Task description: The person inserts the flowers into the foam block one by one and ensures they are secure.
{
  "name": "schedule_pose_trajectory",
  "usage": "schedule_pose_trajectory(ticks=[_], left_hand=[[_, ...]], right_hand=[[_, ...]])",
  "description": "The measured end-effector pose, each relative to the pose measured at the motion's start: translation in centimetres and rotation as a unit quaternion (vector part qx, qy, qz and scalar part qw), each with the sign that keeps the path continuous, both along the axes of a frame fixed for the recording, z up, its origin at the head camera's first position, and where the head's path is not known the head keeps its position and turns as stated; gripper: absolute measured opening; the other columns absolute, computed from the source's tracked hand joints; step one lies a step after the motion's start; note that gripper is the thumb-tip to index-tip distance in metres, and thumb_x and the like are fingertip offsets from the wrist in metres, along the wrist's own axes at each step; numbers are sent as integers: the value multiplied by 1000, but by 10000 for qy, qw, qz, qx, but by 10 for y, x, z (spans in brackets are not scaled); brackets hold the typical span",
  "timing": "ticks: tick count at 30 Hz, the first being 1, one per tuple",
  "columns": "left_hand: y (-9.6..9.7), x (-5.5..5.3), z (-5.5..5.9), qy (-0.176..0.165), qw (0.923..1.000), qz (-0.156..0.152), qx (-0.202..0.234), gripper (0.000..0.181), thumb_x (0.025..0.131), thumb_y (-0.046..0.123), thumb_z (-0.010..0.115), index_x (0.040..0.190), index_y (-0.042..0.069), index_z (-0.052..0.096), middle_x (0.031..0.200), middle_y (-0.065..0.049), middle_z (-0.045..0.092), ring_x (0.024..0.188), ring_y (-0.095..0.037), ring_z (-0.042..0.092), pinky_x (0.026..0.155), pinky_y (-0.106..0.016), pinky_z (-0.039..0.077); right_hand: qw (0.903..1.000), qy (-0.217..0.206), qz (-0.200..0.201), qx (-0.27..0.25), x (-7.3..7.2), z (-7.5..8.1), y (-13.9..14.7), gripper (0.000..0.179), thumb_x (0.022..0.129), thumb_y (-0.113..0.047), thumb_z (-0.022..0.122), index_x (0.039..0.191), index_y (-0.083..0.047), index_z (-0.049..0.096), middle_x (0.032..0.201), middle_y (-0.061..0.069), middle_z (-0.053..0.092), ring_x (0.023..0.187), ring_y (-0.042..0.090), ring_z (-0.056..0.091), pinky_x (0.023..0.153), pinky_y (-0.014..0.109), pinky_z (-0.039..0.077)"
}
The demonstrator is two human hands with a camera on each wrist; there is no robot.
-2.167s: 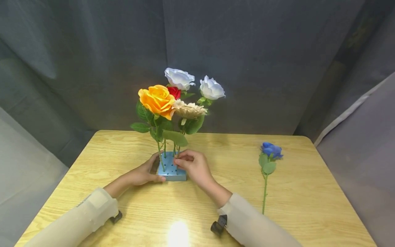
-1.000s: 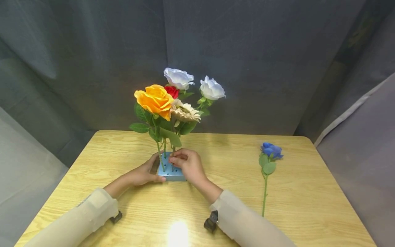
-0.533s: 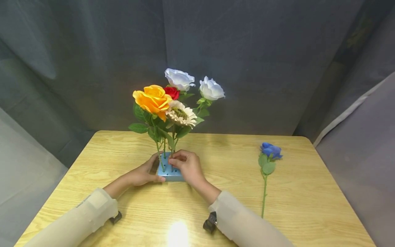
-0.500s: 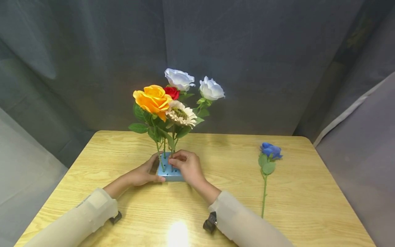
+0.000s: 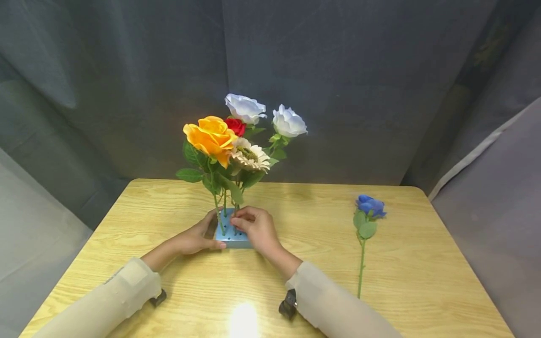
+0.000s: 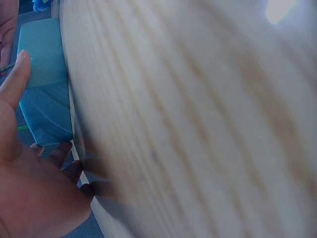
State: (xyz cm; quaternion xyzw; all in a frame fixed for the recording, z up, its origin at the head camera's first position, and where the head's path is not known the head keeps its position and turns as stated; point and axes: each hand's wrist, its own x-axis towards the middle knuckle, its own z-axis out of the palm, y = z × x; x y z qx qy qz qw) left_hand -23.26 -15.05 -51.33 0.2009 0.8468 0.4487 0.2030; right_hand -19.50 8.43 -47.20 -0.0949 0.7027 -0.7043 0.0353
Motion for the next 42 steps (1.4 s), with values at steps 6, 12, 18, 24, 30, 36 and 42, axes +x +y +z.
schedule_pose_trajectory(ticks=[6, 12, 18, 24, 30, 36, 42], left_hand=[[2, 7, 11, 146, 9998, -91, 58, 117, 84, 44, 86, 167, 20, 8, 170, -24, 11, 157, -43, 8, 122, -67, 12], [3, 9, 15, 131, 9999, -72, 17, 115, 86, 36, 86, 166, 17, 8, 170, -24, 11, 157, -43, 8, 122, -66, 13], [4, 8, 14, 86, 9999, -50, -43, 114, 87, 37, 85, 167, 18, 7, 171, -22, 10, 158, -40, 7, 123, -64, 12], [4, 9, 15, 86, 9999, -34, -61, 115, 86, 38, 86, 167, 18, 7, 171, -23, 9, 157, -41, 6, 123, -64, 12], [3, 8, 14, 47, 10000, -14, -33, 113, 87, 35, 86, 167, 19, 7, 171, -21, 11, 158, -39, 8, 123, -63, 12], [2, 7, 12, 57, 9999, -22, -132, 117, 86, 39, 86, 167, 19, 4, 171, -21, 8, 158, -40, 6, 123, -64, 15], [2, 7, 13, 12, 9998, -12, -176, 117, 86, 40, 85, 167, 20, 4, 172, -20, 6, 158, -39, 6, 123, -64, 14]], right_hand=[[9999, 82, 132, 42, -1, -1, 1, 14, 96, 0, 71, 105, 9, 71, 105, 25, 74, 102, 41, 73, 86, 41, 61], [9993, 223, 224, 175, -1, -4, 2, 15, 96, 0, 70, 107, 9, 71, 104, 25, 74, 101, 41, 73, 85, 39, 61], [9986, 325, 222, 349, 0, -5, 1, 14, 96, 0, 70, 107, 9, 70, 103, 24, 74, 97, 39, 74, 83, 36, 62], [9974, 426, 195, 544, -1, -7, 1, 12, 95, -1, 71, 105, 7, 72, 100, 22, 75, 95, 37, 74, 82, 34, 62], [9956, 574, 181, 714, 1, -7, 0, 11, 95, -3, 72, 103, 5, 72, 98, 21, 75, 92, 36, 75, 80, 37, 62], [9949, 678, 209, 723, 2, -8, 2, 11, 94, -1, 72, 101, 7, 72, 98, 24, 75, 92, 41, 74, 81, 46, 61], [9927, 793, 218, 878, 2, -8, 2, 8, 94, -2, 73, 98, 4, 73, 95, 19, 76, 89, 34, 75, 78, 37, 62]])
